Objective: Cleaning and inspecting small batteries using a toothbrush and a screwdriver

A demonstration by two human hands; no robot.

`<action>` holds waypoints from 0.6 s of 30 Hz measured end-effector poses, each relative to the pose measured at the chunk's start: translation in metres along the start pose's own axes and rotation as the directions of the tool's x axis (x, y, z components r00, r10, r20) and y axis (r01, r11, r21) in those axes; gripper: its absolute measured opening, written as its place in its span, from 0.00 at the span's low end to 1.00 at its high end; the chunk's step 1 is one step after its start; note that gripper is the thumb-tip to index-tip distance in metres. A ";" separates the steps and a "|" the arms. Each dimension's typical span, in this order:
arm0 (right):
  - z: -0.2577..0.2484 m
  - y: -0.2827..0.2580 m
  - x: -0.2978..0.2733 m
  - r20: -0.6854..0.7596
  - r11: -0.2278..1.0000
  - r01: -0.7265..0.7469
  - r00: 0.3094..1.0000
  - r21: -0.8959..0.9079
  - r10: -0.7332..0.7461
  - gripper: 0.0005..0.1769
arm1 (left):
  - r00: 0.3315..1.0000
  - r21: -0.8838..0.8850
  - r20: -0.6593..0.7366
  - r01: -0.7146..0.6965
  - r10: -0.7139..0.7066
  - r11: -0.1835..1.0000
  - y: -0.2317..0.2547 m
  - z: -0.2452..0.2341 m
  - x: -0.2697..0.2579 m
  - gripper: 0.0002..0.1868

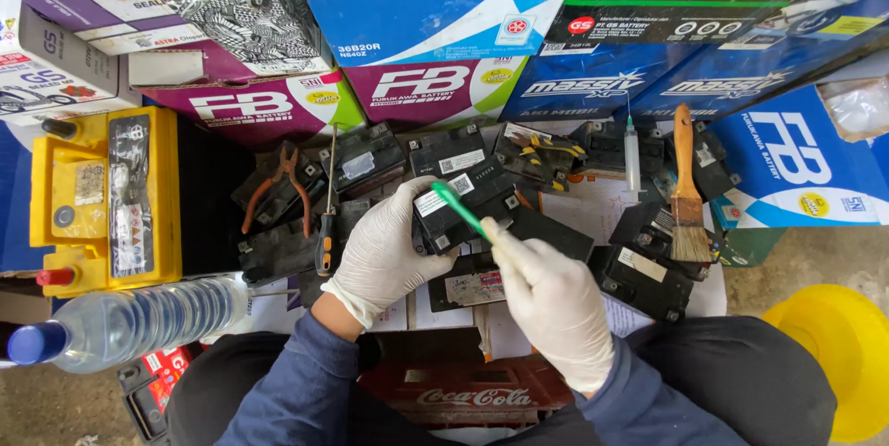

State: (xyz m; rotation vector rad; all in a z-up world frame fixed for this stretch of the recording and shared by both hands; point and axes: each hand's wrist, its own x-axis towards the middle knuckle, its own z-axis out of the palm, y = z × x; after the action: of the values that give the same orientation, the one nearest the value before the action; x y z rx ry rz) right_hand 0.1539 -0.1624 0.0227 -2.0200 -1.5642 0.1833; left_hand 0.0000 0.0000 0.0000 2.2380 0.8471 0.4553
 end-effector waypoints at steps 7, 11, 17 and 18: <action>-0.007 0.011 0.013 -0.090 0.993 -0.120 0.989 0.010 0.121 0.23 | 1.000 -0.018 0.016 0.009 -0.009 1.000 0.001 -0.002 0.000 0.43; -0.005 -0.006 0.006 0.103 0.991 -0.087 0.992 0.101 0.077 0.23 | 0.999 0.006 0.035 0.023 -0.023 1.000 -0.003 0.000 0.000 0.45; -0.018 0.005 0.016 -0.036 0.981 -0.158 0.986 0.116 0.163 0.22 | 0.994 -0.040 0.052 0.094 -0.092 0.995 0.011 -0.007 0.002 0.45; -0.022 0.001 0.017 -0.023 0.962 -0.182 0.981 0.202 0.191 0.21 | 0.977 -0.054 0.104 0.191 -0.185 0.980 0.016 -0.010 0.004 0.48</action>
State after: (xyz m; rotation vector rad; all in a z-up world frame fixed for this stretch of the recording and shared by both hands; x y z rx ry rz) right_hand 0.1697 -0.1544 0.0438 -1.9966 -1.2745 0.3537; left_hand 0.0047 -0.0011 0.0181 2.0802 0.9678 0.2760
